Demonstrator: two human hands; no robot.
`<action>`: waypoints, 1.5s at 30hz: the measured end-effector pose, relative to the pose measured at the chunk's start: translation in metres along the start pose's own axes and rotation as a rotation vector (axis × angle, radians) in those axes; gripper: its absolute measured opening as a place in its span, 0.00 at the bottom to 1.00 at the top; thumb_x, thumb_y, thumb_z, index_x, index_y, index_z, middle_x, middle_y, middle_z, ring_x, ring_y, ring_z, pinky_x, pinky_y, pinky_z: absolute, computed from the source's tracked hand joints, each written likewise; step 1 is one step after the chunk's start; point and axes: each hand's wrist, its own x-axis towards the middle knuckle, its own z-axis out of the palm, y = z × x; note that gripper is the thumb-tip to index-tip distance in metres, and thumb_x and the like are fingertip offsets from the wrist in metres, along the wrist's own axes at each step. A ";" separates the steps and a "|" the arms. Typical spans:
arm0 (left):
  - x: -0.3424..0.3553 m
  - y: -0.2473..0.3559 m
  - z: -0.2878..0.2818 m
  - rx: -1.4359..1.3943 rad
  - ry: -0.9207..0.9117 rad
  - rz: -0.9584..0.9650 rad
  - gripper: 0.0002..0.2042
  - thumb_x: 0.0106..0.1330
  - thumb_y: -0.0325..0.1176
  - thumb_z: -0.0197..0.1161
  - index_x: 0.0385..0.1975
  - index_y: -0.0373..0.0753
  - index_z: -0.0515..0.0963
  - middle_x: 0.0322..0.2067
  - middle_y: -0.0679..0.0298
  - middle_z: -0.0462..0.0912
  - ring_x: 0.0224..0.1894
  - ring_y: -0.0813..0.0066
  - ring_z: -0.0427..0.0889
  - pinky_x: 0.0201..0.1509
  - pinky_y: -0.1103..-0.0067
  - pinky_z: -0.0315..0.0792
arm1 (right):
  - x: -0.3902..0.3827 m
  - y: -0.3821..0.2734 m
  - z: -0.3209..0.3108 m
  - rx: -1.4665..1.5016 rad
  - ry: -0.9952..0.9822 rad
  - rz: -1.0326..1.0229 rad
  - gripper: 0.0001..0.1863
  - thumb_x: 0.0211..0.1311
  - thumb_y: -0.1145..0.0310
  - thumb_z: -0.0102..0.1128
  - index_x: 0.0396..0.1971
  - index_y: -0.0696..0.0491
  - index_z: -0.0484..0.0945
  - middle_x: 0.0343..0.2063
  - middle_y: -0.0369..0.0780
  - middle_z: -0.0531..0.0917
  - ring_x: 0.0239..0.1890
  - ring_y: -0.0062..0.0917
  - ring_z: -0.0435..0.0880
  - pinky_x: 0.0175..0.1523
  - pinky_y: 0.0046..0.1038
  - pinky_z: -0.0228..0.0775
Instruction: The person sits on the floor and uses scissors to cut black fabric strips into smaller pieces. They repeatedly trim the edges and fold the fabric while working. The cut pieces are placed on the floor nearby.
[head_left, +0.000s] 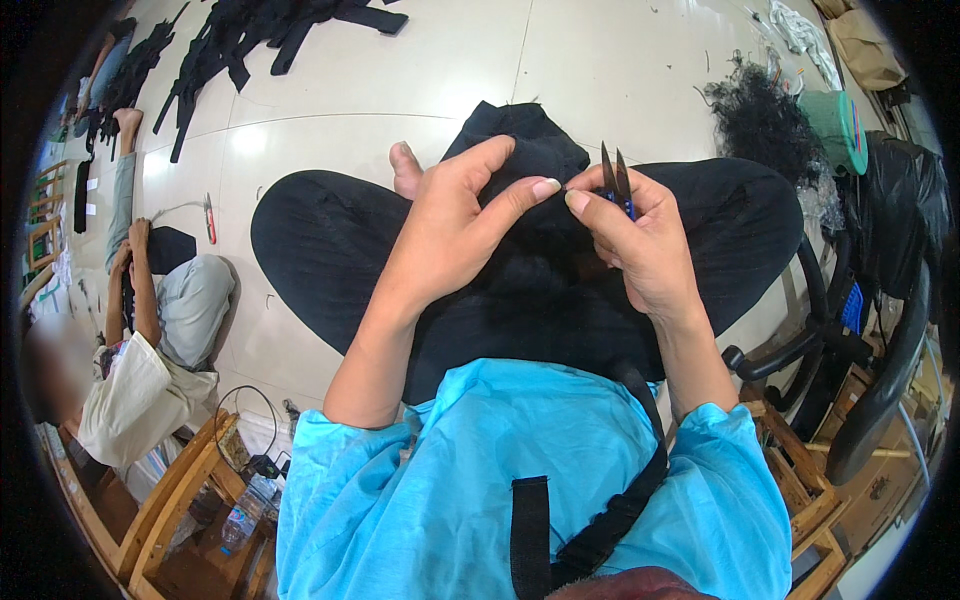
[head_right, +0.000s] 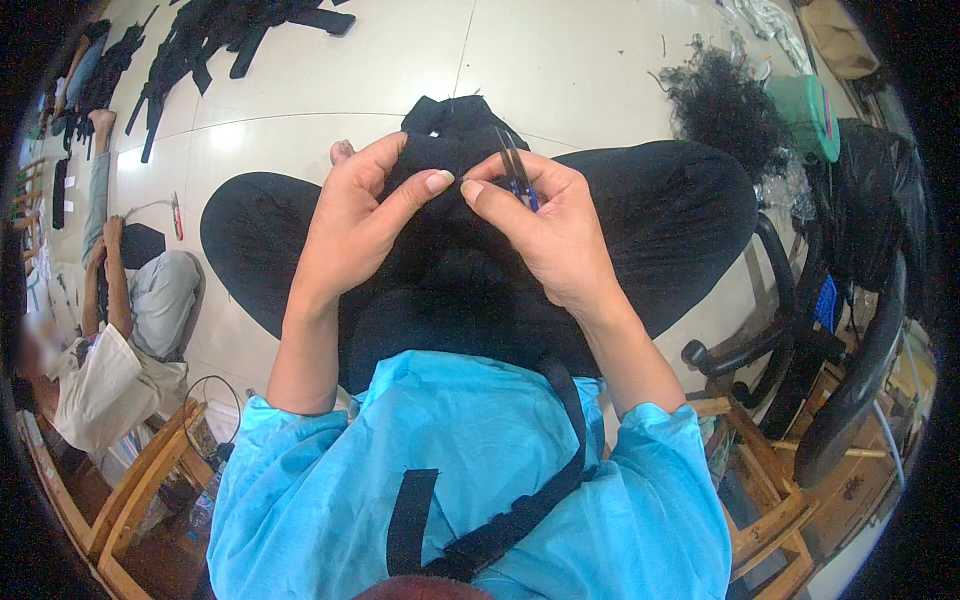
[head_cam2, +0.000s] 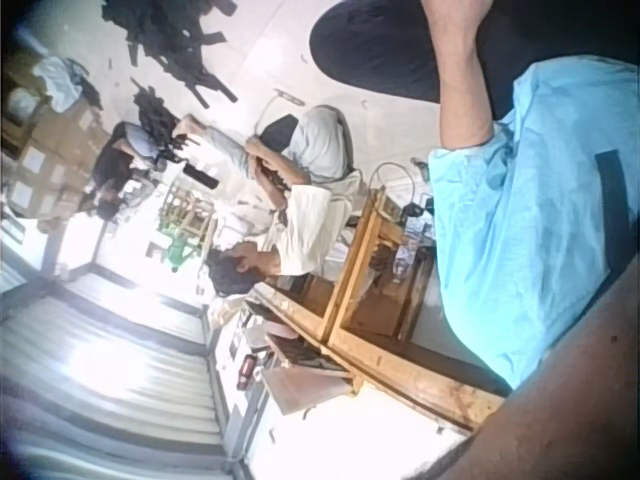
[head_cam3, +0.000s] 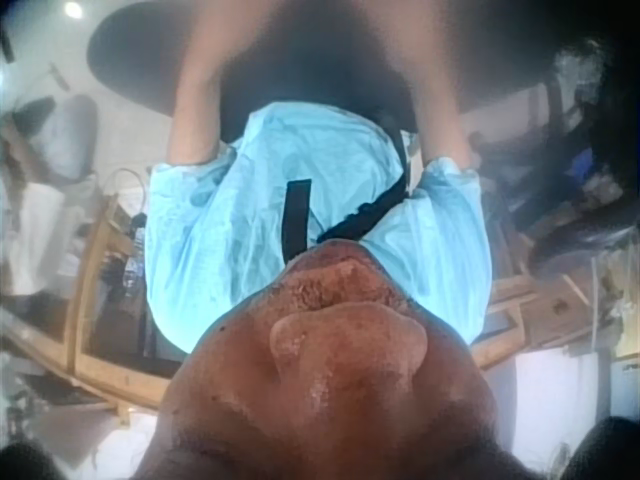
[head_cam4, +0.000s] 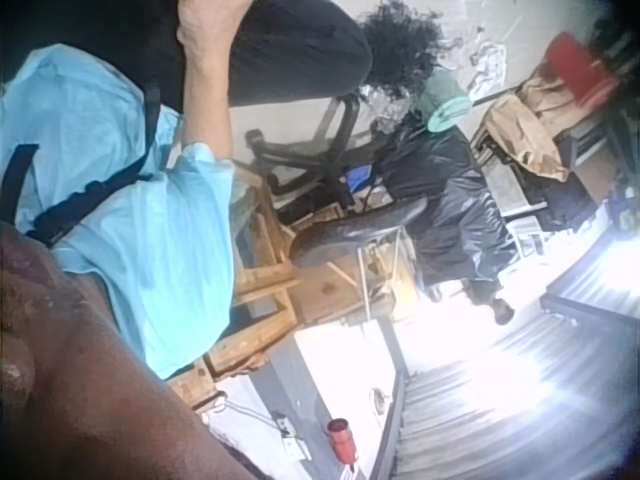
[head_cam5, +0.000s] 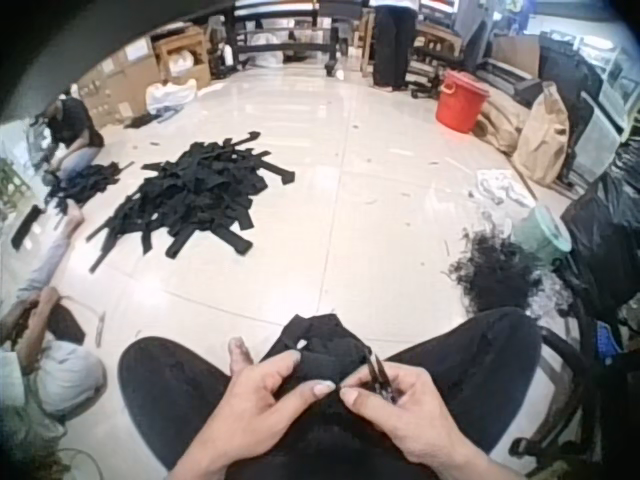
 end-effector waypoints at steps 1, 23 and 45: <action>-0.001 0.000 0.000 -0.022 -0.006 -0.019 0.19 0.74 0.42 0.69 0.28 0.35 0.71 0.20 0.71 0.60 0.27 0.80 0.60 0.40 0.79 0.60 | 0.000 0.000 0.000 0.012 -0.006 0.012 0.06 0.68 0.69 0.70 0.40 0.55 0.87 0.27 0.27 0.82 0.26 0.06 0.72 0.30 0.13 0.59; -0.004 0.009 -0.003 -0.027 -0.139 -0.124 0.16 0.71 0.43 0.70 0.49 0.37 0.85 0.33 0.69 0.90 0.42 0.78 0.85 0.80 0.55 0.31 | 0.000 0.001 0.001 0.313 0.103 0.102 0.06 0.72 0.70 0.61 0.42 0.56 0.80 0.22 0.25 0.71 0.17 0.05 0.62 0.21 0.14 0.54; -0.005 0.011 0.002 -0.326 -0.120 -0.215 0.14 0.70 0.40 0.72 0.46 0.36 0.88 0.35 0.68 0.90 0.41 0.81 0.83 0.67 0.78 0.65 | -0.009 -0.009 -0.003 -0.222 0.034 -0.118 0.11 0.71 0.64 0.69 0.43 0.57 0.85 0.33 0.31 0.84 0.33 0.10 0.75 0.40 0.17 0.68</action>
